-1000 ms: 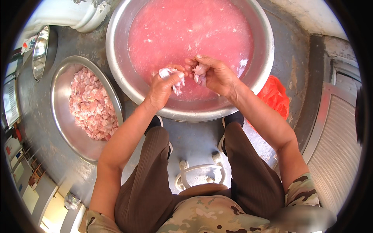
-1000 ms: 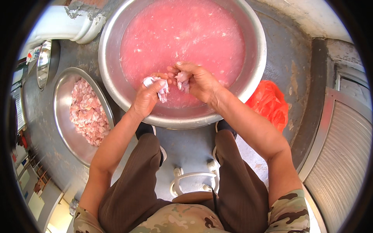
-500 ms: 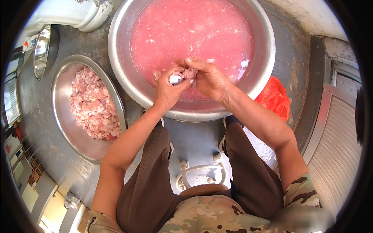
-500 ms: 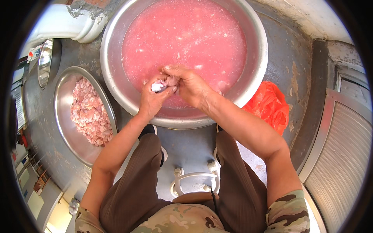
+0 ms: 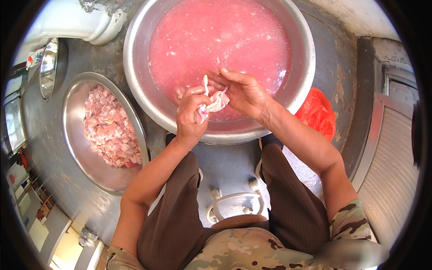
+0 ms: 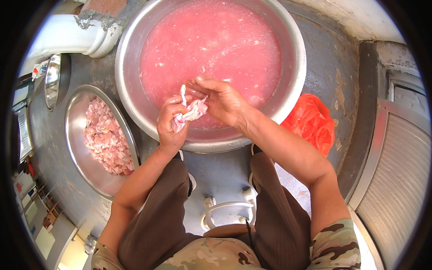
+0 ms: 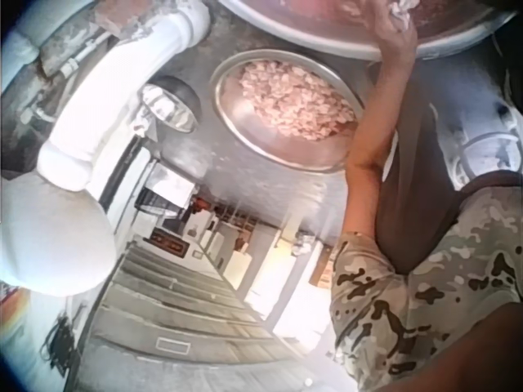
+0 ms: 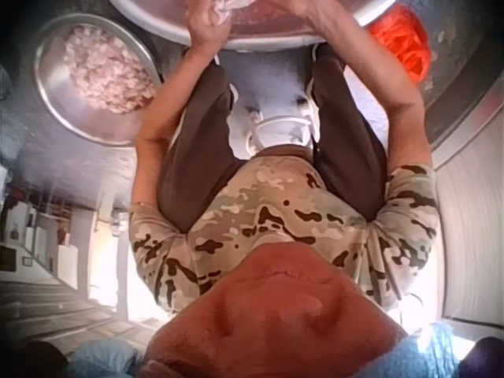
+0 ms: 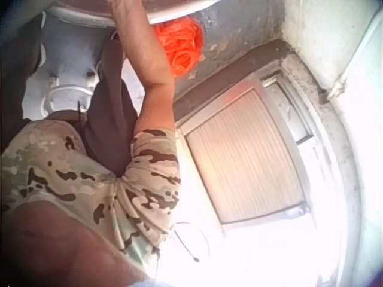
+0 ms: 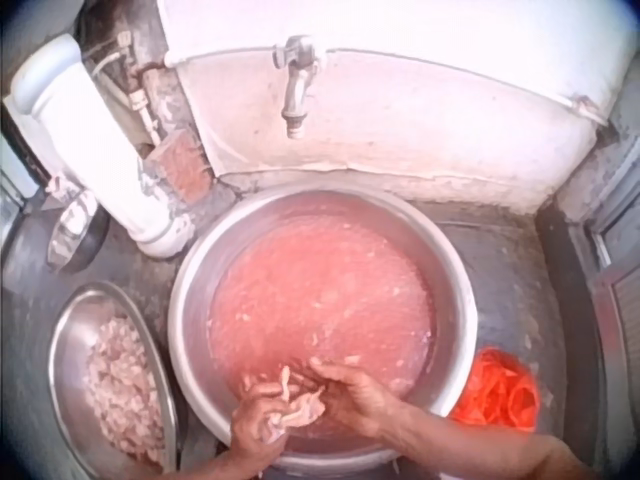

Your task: The person repeatedly picks up small pieces of raw meat from a metal bowl, rinses them by hand in a large basin of pink water, and returns them to the bowl. The process continues with multiple pieces handled one at a time.

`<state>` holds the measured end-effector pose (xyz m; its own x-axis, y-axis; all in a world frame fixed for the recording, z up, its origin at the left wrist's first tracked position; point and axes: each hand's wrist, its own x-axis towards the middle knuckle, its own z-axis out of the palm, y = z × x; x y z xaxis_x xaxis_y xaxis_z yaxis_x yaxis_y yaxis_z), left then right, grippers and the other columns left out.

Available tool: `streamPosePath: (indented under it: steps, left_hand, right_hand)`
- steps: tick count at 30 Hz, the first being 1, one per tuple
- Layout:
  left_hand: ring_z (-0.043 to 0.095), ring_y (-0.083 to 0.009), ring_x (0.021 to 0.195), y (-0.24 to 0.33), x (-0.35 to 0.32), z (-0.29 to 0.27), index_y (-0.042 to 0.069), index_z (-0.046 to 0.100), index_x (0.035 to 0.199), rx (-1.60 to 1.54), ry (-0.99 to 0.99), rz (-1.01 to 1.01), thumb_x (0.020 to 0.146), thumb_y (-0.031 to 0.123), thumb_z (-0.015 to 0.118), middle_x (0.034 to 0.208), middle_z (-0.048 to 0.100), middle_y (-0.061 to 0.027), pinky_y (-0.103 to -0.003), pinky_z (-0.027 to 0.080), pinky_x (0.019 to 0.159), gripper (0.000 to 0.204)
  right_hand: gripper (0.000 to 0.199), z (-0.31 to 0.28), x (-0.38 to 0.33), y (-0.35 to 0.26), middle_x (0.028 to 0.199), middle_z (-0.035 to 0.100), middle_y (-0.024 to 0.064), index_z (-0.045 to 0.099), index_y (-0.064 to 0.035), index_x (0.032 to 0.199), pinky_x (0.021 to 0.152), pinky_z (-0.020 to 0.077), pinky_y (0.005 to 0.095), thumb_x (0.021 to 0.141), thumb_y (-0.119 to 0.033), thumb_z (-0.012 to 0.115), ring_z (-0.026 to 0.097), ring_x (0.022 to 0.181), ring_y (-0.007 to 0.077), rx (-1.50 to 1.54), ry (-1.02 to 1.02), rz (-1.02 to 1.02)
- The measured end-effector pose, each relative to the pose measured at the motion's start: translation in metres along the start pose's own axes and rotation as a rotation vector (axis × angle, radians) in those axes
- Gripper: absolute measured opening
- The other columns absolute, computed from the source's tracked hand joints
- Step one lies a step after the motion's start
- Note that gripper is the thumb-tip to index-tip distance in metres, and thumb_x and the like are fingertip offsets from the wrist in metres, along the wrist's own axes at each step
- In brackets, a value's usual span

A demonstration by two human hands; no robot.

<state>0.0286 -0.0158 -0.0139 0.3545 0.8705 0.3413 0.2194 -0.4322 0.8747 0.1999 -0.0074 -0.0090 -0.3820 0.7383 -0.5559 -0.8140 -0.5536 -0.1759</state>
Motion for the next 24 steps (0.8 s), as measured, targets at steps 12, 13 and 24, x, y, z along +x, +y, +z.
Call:
streamPosePath:
  steps: [12, 13, 24]
  left_hand:
    - [0.05, -0.0106, 0.063, -0.01, 0.014, -0.018, 0.007, 0.056, 0.096, -1.271, 0.123, -1.126, 0.088, 0.016, 0.054, 0.079, 0.058, -0.0018, -0.025, 0.041, 0.055, 0.012]
    - [0.05, -0.0109, 0.064, -0.01, 0.014, -0.019, 0.007, 0.056, 0.098, -1.276, 0.129, -1.131, 0.087, 0.015, 0.054, 0.08, 0.058, -0.0021, -0.025, 0.041, 0.056, 0.014]
    - [0.058, -0.0172, 0.08, -0.009, 0.021, -0.026, 0.007, 0.056, 0.102, -1.257, 0.119, -1.078, 0.08, 0.014, 0.052, 0.092, 0.062, -0.0063, -0.03, 0.046, 0.066, 0.024]
  right_hand:
    - [0.015, -0.008, -0.002, -0.003, 0.124, 0.054, 0.0133, 0.061, -0.0073, 0.096, 0.098, 0.0427, 0.0399, 0.087, -0.02, 0.06, 0.051, 0.115, 0.023, -0.027, -0.007, 0.044]
    - [0.018, -0.006, -0.002, -0.002, 0.122, 0.055, 0.0133, 0.06, -0.0065, 0.098, 0.096, 0.0434, 0.04, 0.086, -0.02, 0.061, 0.052, 0.114, 0.0232, -0.047, 0.0, 0.056]
    - [0.011, 0.012, -0.014, 0.004, 0.102, 0.061, 0.0076, 0.058, -0.0065, 0.094, 0.091, 0.0471, 0.039, 0.088, -0.016, 0.059, 0.058, 0.1, 0.0194, -0.122, -0.002, 0.002]
